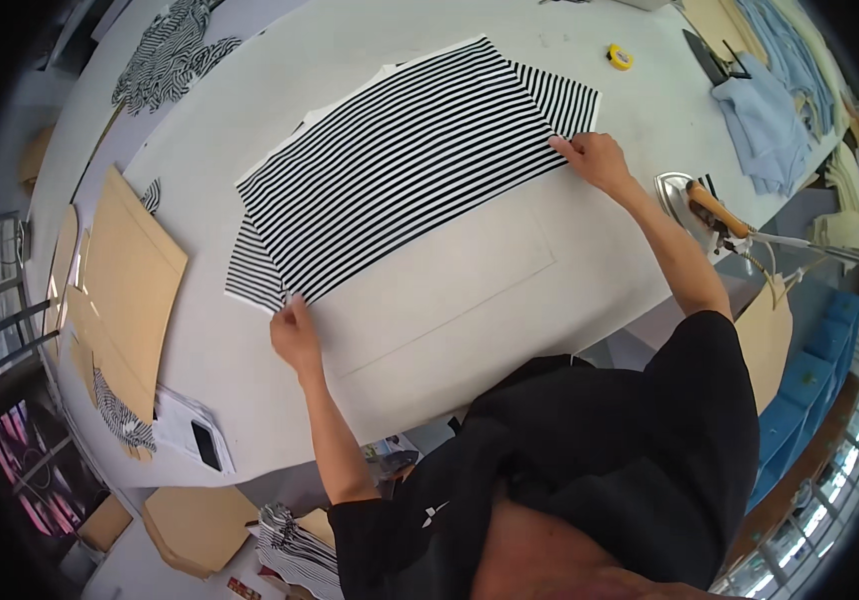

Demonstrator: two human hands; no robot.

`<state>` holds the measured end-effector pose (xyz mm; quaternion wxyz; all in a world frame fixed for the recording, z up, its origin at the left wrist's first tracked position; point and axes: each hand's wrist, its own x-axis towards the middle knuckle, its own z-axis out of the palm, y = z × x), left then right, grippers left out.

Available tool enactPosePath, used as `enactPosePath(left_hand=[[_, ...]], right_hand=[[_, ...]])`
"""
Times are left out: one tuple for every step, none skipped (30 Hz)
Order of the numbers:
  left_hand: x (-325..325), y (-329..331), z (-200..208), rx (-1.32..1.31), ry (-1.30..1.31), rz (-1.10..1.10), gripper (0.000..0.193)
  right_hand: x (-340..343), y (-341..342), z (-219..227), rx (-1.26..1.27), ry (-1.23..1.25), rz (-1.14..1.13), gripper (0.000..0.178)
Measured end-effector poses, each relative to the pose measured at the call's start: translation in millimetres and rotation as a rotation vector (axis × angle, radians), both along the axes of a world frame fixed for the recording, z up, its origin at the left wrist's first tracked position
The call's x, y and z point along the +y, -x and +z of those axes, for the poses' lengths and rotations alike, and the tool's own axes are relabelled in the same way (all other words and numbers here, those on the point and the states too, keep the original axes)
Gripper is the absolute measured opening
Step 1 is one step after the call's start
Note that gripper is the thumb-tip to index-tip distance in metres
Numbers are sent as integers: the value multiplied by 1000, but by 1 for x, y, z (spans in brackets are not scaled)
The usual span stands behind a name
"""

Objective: Ironing a striped t-shirt using a cardboard template and a hand iron on a production work table.

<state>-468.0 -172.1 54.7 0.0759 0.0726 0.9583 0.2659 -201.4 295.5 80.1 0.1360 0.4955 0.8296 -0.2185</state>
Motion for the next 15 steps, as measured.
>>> enactPosePath(left_hand=[[4,6,-12,33,22,31,42],[20,12,-3,-48,120,-35,43],[20,16,-8,-3,67,-55,43],[18,20,-17,45,17,-74,42],[20,22,-26,90,-47,-25,38],[24,23,-18,-33,-126,43,29],[25,23,-8,-153,-213,112,19],[30,23,-4,-134,-219,141,19],[36,24,-1,-337,-628,304,7],[42,27,1,-544,-1047,444,9],[38,32,-1,-591,-1134,427,20],[32,38,-8,-641,-1222,406,32],[22,50,-16,-637,-1241,411,32],[7,64,-22,-686,-1218,366,36],[0,63,-31,-751,-1189,317,41]], right_hand=[[-4,-4,-9,134,-79,27,52],[-1,-8,-24,271,-156,52,57],[2,-8,-31,317,-145,61,47],[4,-12,-36,387,-119,23,41],[5,-15,-41,451,-94,-16,35],[3,-18,-38,684,126,-225,31],[1,-20,-30,896,362,-435,27],[2,-23,-22,934,472,-591,15],[15,-30,-43,1034,603,-617,16],[26,-38,-60,1132,724,-651,25],[18,-25,-53,1166,805,-720,30],[6,-11,-41,1196,882,-792,36],[8,-12,-33,1194,876,-772,36],[11,-11,-27,1219,852,-733,36],[16,-18,-20,1238,816,-705,36]])
